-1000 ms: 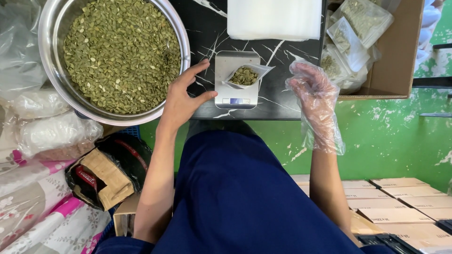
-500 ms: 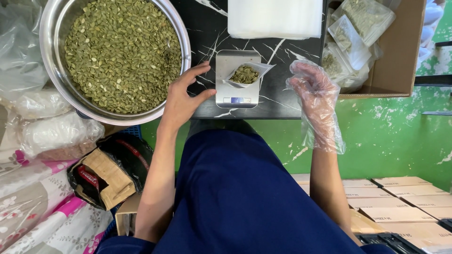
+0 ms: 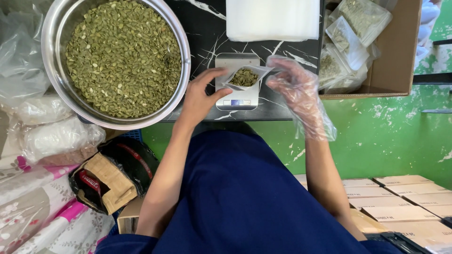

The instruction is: The person scoops green seeds from a large metal bowl into small plastic bags using a spoon, then places each bag on a digital scale to measure the weight. The person repeats this process multiple times, adjusting the contents as needed.

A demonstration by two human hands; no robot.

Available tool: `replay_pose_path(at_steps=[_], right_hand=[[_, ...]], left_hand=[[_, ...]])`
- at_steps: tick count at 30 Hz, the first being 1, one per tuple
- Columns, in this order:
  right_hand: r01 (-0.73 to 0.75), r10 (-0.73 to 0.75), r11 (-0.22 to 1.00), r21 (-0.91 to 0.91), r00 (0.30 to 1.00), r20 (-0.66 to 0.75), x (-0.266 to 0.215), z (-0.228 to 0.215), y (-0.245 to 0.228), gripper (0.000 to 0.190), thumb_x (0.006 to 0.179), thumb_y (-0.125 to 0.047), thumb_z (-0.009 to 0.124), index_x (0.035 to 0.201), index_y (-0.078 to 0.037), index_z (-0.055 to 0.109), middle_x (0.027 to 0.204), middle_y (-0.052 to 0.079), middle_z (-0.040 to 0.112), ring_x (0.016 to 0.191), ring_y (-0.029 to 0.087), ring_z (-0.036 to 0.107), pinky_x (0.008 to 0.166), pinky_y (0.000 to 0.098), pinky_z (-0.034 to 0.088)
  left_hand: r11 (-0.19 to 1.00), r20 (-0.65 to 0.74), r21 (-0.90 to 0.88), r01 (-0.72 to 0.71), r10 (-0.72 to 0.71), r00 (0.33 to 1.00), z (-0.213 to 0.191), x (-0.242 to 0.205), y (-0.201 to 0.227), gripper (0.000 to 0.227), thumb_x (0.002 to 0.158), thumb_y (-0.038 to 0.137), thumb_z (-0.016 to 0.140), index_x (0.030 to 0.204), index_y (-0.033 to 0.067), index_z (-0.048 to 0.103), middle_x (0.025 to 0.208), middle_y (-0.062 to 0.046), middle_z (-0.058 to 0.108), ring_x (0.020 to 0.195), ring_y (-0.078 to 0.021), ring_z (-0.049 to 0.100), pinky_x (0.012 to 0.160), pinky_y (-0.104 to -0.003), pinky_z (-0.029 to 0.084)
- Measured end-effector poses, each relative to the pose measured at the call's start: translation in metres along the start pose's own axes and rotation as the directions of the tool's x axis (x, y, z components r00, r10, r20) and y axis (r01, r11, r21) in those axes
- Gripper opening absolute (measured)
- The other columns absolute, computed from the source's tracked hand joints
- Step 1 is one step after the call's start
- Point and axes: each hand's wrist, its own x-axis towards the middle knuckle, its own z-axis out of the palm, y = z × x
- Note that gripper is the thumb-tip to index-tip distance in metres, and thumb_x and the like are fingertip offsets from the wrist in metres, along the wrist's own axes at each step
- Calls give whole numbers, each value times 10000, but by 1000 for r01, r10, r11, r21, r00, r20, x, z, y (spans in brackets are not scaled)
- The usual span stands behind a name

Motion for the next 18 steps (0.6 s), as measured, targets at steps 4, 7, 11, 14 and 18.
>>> replay_pose_path(at_steps=[4,7,11,14,18], right_hand=[[-24,23,1000,-6,996,-83,5,2,36,203,935,-159,881,1052,-26,781,985,151,717,898,206,684,806,368,561],[-10,12,1000,20,993,-120,14,1,20,181,939,-117,893,991,-10,757,855,137,691,807,169,637,748,334,519],[71,-65,997,25,977,-202,9,1,-16,247,926,25,911,974,15,670,839,159,629,780,185,625,719,328,505],[15,8,997,72,950,-312,1,8,-47,248,936,43,882,1005,-10,650,904,80,601,847,130,595,761,290,503],[-145,180,980,136,939,-293,-4,17,-99,210,949,-99,886,1024,-53,694,938,122,682,824,221,668,837,374,596]], left_hand=[[994,-35,-86,-70,67,997,16,9,-6,126,940,90,832,1051,77,774,1170,-89,778,1157,-305,734,1019,-466,555],[980,-51,-163,-111,104,993,9,15,35,71,1016,99,730,1051,37,731,1271,-99,743,1273,-317,646,1088,-503,499],[941,-115,-323,-102,67,991,6,17,79,224,1118,316,579,1046,109,626,912,-42,721,911,-127,673,900,-404,579],[949,-309,-270,-160,72,948,5,17,120,204,1120,292,557,989,135,563,788,30,504,848,-45,500,768,-290,501],[962,-367,-227,-153,61,928,4,7,138,250,1104,333,570,941,146,543,723,17,461,724,-62,444,662,-296,452]])
